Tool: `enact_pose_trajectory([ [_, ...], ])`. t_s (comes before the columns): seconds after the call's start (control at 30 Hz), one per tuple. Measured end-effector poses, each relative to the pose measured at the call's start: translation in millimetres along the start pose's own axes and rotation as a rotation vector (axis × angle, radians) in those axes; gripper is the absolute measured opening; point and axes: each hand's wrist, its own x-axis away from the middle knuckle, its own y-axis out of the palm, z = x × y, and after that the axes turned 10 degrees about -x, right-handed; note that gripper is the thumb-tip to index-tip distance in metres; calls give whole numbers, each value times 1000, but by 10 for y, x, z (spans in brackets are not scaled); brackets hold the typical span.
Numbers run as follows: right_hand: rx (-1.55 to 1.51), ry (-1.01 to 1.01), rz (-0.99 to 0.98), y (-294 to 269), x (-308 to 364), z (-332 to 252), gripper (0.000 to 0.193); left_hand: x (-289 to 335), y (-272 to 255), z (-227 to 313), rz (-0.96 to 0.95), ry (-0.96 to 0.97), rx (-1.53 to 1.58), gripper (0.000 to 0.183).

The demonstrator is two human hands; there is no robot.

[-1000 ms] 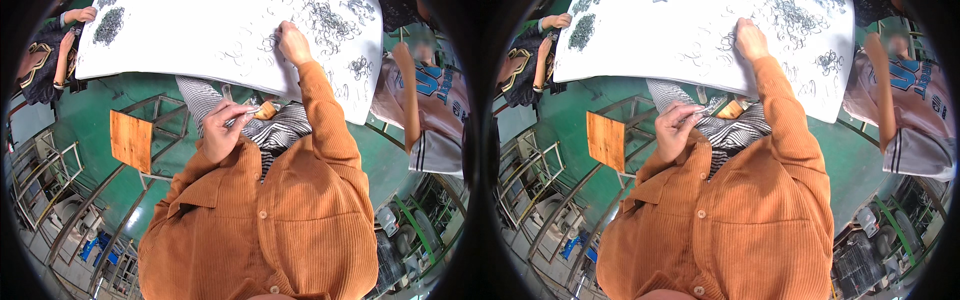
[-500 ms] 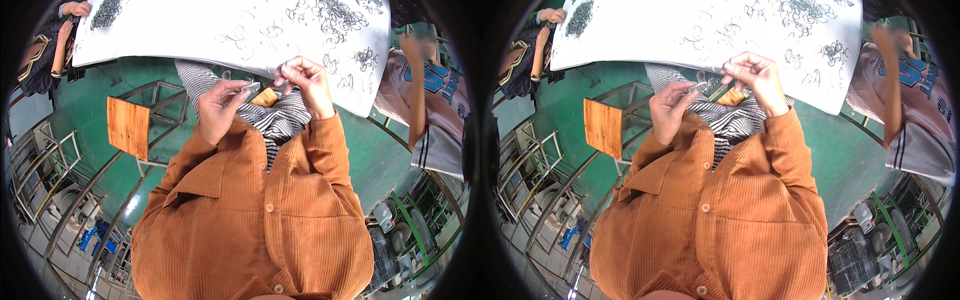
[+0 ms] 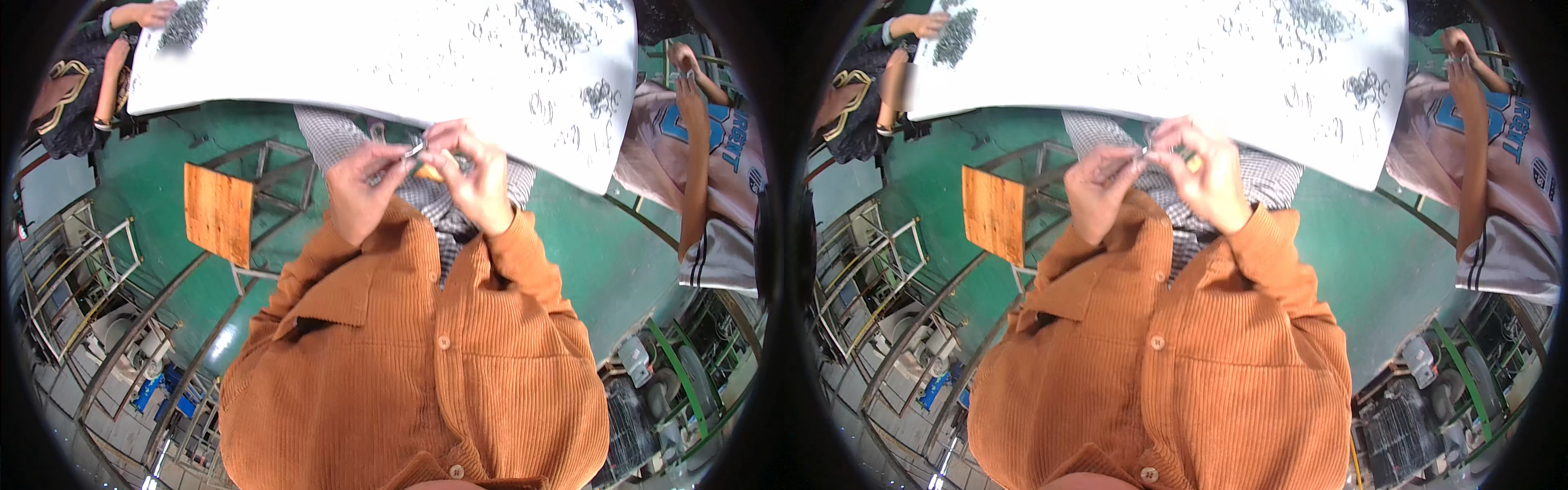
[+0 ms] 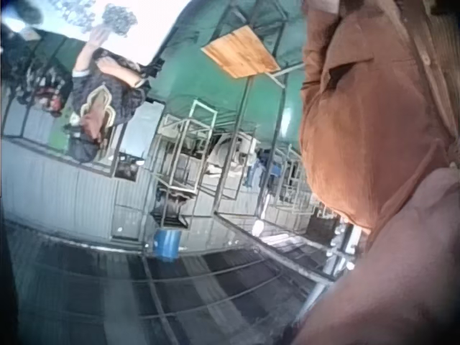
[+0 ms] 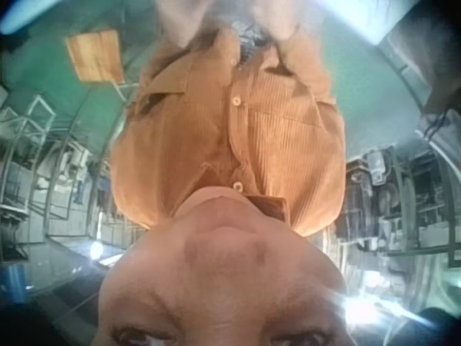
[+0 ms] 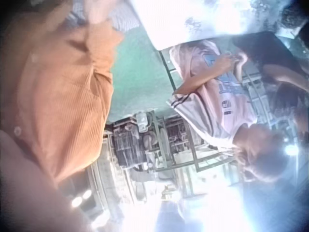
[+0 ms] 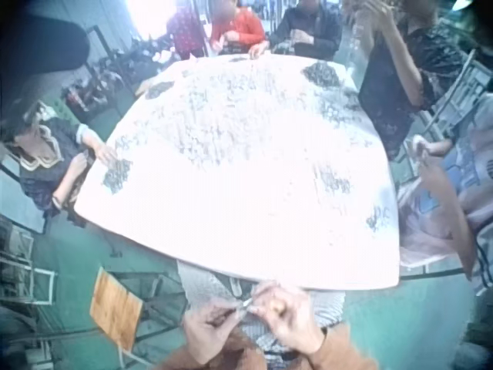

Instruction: The person sorts small metal rings and clips on a table, frequently picking up and inspecting individual pieces and placing them onto a growing chain of connected pieces.

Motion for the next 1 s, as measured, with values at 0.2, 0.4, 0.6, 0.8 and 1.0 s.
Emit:
enact_pose_trajectory([
  [0.2, 218, -345, -53, 100, 7, 67, 8, -835, -383, -81, -11, 208, -629, 24],
  [0.4, 205, -328, -132, -6, -84, 81, 7, -2547, -91, -269, 175, 371, -654, 14],
  [0.6, 204, -284, -189, -3, -35, 103, 10, -3774, 258, -888, 338, 606, -1242, 35],
  [0.8, 152, -243, -152, 6, 7, 202, 9, -3414, 29, -498, 296, 356, -1111, 28],
  [1.0, 174, -230, -69, 0, 6, 242, 11, -1310, -123, -30, -136, -129, -222, 19],
])
